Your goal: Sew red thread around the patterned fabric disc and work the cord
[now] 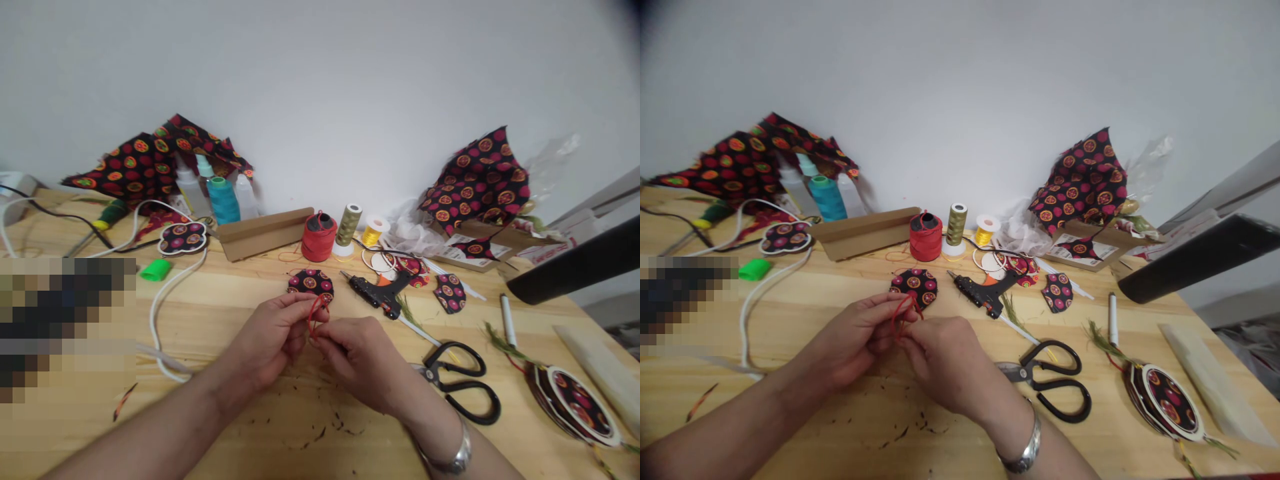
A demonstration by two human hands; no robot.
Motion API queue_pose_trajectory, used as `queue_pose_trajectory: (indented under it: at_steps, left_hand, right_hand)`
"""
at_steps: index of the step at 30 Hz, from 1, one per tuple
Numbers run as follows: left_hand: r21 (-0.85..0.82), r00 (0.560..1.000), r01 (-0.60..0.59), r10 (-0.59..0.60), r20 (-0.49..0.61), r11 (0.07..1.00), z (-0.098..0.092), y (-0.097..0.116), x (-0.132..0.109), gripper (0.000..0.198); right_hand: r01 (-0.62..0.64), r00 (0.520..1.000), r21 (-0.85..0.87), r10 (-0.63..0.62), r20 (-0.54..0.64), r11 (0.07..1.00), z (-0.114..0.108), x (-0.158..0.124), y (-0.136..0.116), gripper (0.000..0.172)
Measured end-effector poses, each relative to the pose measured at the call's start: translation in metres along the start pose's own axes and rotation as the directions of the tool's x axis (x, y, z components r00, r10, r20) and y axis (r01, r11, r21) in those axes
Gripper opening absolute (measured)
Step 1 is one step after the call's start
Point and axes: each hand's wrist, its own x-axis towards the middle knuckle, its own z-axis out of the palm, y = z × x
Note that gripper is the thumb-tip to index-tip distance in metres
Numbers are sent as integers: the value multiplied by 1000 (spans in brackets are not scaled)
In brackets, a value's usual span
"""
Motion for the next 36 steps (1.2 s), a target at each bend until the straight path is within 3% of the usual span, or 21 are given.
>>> queue_pose_trajectory:
  at_steps: [4, 6, 8, 10, 12, 14, 16, 19, 27, 32, 36]
  left_hand:
    - [-82, 1000, 15, -13, 26, 997, 1, 1, -1, 8]
    - [-86, 1000, 13, -13, 1, 996, 1, 0, -1, 7]
    - [-65, 999, 17, -20, -51, 998, 1, 0, -1, 8]
    - [-39, 996, 21, -24, -91, 999, 2, 0, -1, 10]
    - [-18, 995, 21, -23, -94, 1000, 3, 0, -1, 12]
    - [-3, 996, 25, -26, -88, 1000, 5, 1, -2, 11]
    - [15, 996, 33, -32, -79, 999, 6, 1, -3, 9]
    - [80, 996, 48, -42, -75, 996, 6, 0, -4, 11]
    - [256, 999, 46, -47, -3, 966, 5, -4, -5, 20]
    - [326, 1000, -2, -5, 22, 945, 6, -4, -7, 18]
    - [332, 999, -5, -11, 46, 943, 7, -3, -7, 18]
  right_hand:
    - [52, 998, 9, -52, 40, 999, -3, -1, -1, 14]
    - [47, 999, 34, -47, 2, 998, -5, -1, -2, 19]
    - [-22, 989, 74, 33, -144, 997, -8, 0, 0, 26]
    - [-95, 931, 164, 146, -334, 982, -10, 4, 4, 26]
    - [-121, 872, 303, 247, -424, 945, -9, 7, 8, 16]
    - [-138, 871, 471, 333, -361, 871, -7, 11, 12, 9]
    - [-165, 893, 618, 382, -237, 769, -4, 13, 14, 14]
    - [-186, 910, 729, 395, -125, 659, -1, 13, 13, 18]
    - [-201, 916, 779, 395, -65, 594, -5, 14, 10, 8]
    - [-225, 894, 876, 448, 11, 427, -3, 14, 11, 14]
    - [-254, 890, 875, 454, 45, 411, -2, 14, 12, 19]
